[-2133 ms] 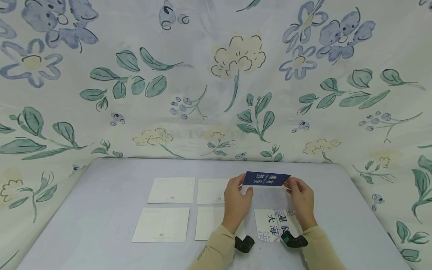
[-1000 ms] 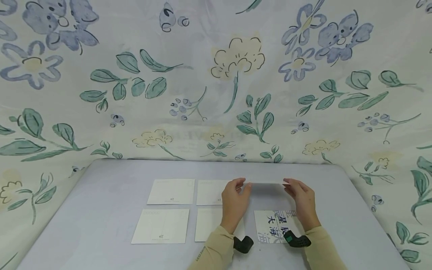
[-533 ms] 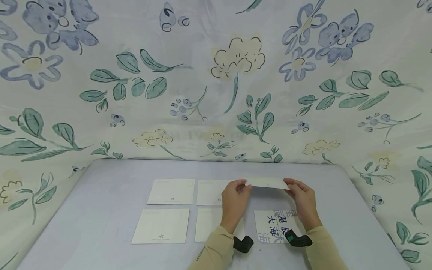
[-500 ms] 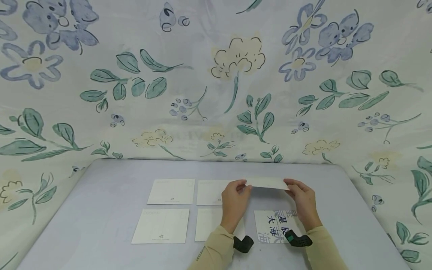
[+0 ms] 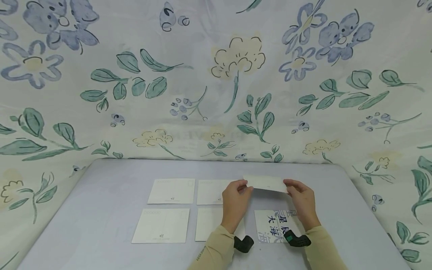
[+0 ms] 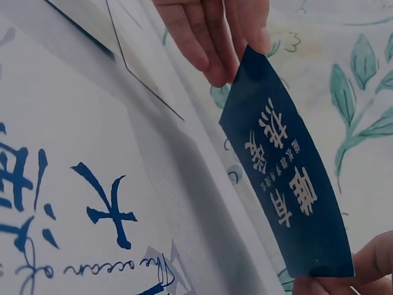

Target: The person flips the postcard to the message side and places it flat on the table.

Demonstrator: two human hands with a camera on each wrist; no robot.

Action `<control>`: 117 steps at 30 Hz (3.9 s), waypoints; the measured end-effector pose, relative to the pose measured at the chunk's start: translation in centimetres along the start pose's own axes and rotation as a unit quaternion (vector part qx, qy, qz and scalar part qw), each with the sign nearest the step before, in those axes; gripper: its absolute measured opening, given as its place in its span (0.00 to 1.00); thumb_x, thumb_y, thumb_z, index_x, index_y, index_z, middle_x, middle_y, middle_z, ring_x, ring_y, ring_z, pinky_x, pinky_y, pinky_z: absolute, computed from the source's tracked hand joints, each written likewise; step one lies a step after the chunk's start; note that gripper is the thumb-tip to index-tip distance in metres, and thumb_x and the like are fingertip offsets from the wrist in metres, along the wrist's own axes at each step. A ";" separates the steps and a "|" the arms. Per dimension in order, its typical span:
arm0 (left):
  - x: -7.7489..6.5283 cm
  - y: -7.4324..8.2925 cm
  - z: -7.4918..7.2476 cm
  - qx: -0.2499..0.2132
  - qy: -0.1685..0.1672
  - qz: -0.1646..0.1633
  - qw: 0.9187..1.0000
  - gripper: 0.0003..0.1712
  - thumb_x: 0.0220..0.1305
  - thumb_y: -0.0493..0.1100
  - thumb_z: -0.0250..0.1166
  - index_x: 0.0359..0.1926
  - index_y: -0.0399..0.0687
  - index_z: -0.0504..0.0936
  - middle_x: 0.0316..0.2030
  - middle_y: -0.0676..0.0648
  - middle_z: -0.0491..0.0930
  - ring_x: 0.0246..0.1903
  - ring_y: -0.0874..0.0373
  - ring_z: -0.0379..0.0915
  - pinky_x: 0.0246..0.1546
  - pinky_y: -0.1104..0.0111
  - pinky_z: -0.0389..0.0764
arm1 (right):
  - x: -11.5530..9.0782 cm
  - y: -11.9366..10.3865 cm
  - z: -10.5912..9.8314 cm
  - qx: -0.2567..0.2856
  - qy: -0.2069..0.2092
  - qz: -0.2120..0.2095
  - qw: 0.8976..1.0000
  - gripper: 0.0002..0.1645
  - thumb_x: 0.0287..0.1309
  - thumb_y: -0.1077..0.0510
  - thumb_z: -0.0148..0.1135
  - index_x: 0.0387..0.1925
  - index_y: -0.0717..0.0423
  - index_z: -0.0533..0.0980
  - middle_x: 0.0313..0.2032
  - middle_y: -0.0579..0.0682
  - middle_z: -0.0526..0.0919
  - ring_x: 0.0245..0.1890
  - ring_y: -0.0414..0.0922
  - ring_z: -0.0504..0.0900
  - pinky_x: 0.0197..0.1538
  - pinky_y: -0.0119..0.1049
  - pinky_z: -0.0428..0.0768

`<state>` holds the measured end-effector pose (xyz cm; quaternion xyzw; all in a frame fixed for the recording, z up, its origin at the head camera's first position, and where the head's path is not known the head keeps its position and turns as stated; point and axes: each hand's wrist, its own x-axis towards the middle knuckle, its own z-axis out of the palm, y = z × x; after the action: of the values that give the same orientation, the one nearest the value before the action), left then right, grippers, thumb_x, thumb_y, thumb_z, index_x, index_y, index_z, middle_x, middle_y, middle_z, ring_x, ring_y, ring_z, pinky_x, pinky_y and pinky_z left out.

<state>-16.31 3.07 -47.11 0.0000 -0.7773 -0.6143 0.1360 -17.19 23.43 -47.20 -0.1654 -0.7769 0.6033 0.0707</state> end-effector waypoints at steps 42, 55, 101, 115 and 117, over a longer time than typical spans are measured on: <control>-0.3 0.0 0.1 0.103 -0.020 0.001 0.995 0.13 0.54 0.28 0.71 0.42 0.35 0.88 0.31 0.45 0.87 0.31 0.59 0.84 0.30 0.71 0.83 | 0.2 0.7 0.4 -0.105 0.019 -0.026 0.994 0.22 0.64 0.66 0.55 0.60 0.65 0.75 0.61 0.64 0.78 0.61 0.57 0.78 0.63 0.48 0.76; -0.4 -0.2 0.1 0.120 -0.036 -0.010 0.992 0.13 0.55 0.27 0.69 0.43 0.35 0.88 0.29 0.44 0.87 0.30 0.59 0.83 0.30 0.68 0.83 | 0.0 1.0 0.4 -0.109 0.021 -0.032 0.993 0.22 0.65 0.67 0.56 0.60 0.65 0.75 0.61 0.64 0.78 0.62 0.58 0.77 0.64 0.51 0.75; -1.2 -0.4 0.1 0.180 -0.111 0.013 0.977 0.20 0.58 0.31 0.69 0.53 0.35 0.83 0.28 0.49 0.77 0.24 0.62 0.65 0.26 0.71 0.70 | -0.1 1.6 0.4 -0.198 -0.003 -0.041 0.979 0.23 0.60 0.68 0.61 0.58 0.67 0.76 0.54 0.66 0.80 0.54 0.60 0.79 0.59 0.53 0.77; -1.2 -0.4 0.0 0.189 -0.124 0.009 0.974 0.21 0.59 0.32 0.67 0.55 0.37 0.83 0.29 0.49 0.76 0.26 0.61 0.67 0.28 0.69 0.72 | 0.2 1.8 0.6 -0.210 -0.008 -0.053 0.976 0.23 0.61 0.68 0.62 0.58 0.65 0.76 0.54 0.65 0.80 0.54 0.58 0.79 0.59 0.52 0.77; -1.1 -0.4 0.0 0.191 -0.125 0.008 0.974 0.21 0.59 0.32 0.67 0.55 0.37 0.83 0.29 0.48 0.77 0.27 0.61 0.67 0.28 0.69 0.72 | 0.3 1.8 0.6 -0.208 -0.010 -0.056 0.976 0.23 0.61 0.68 0.62 0.59 0.66 0.76 0.54 0.65 0.80 0.54 0.58 0.79 0.59 0.52 0.77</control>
<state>-15.27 3.13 -47.71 -0.0568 -0.8912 -0.4483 0.0402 -17.30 23.36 -49.15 -0.1270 -0.8943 0.4248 0.0609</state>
